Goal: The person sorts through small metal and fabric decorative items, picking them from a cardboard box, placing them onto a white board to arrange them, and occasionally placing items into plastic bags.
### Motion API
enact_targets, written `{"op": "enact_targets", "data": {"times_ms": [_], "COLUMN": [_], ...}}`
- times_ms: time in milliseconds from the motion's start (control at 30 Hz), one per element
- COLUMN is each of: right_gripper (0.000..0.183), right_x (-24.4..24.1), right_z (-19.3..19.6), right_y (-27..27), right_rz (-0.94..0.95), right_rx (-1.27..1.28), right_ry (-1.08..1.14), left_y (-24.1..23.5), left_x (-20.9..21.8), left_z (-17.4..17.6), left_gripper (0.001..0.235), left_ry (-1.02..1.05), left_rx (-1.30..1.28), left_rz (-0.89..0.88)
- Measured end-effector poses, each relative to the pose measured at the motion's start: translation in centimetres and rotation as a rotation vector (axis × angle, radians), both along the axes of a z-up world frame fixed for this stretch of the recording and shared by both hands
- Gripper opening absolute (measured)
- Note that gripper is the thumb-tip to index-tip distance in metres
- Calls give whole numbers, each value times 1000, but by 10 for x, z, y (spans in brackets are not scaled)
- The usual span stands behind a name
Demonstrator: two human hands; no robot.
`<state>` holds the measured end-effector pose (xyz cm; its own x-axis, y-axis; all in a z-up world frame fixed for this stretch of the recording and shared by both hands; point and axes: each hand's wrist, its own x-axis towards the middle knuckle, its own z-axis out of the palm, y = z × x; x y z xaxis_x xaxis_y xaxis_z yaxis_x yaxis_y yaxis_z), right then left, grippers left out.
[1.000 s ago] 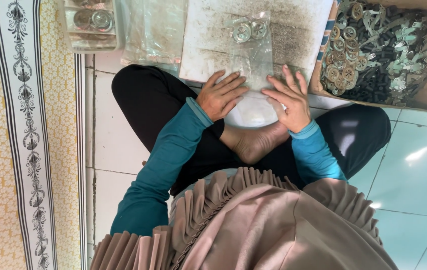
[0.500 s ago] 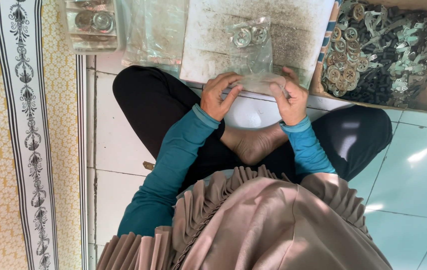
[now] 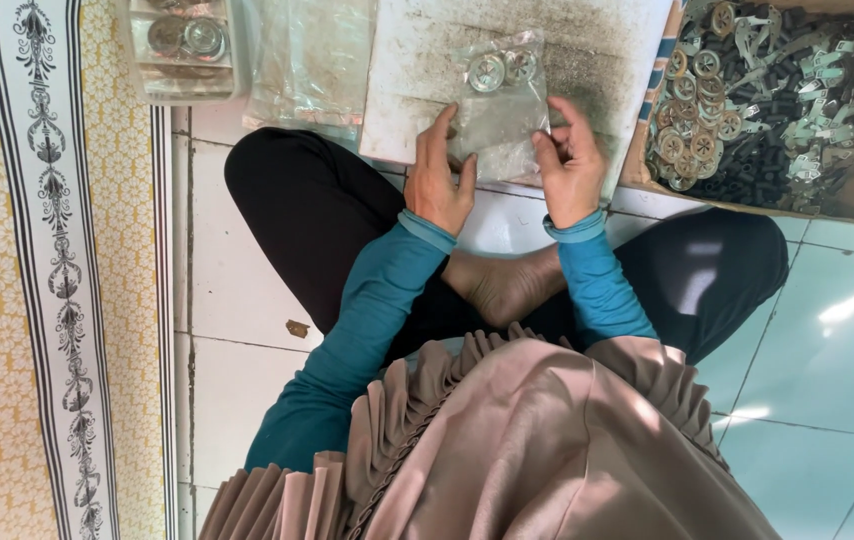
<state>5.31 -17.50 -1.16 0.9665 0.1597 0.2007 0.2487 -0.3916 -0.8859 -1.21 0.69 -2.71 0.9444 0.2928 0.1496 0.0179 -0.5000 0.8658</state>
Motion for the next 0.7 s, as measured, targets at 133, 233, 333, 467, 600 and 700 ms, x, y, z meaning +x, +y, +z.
{"op": "enact_targets", "data": {"times_ms": [133,233,333,467,600,700], "right_gripper": [27,33,40,40,42,37], "right_x": [2,3,4,6,4,-8], "right_z": [5,2,-4,-11,-6,17], "right_y": [6,8,7,5,8,19], "right_rz": [13,-11,-45,-73,-58,-118], "right_rx": [-85,-137,-191,-324,-417,-560], "right_ry": [-92,-127,-154,-187,-184,-335], "left_y": [0,-6,-13,-12,-10,-9], "left_x": [-1,0,7,16,17,17], "left_z": [11,7,13,3,0,3], "left_gripper": [59,54,65,83,86,86], "left_ry": [-154,-231,-88,91,133,130], "left_rx": [254,477,836,908,886,896], "left_rz": [-19,-175,-347,-421,-452,-451]}}
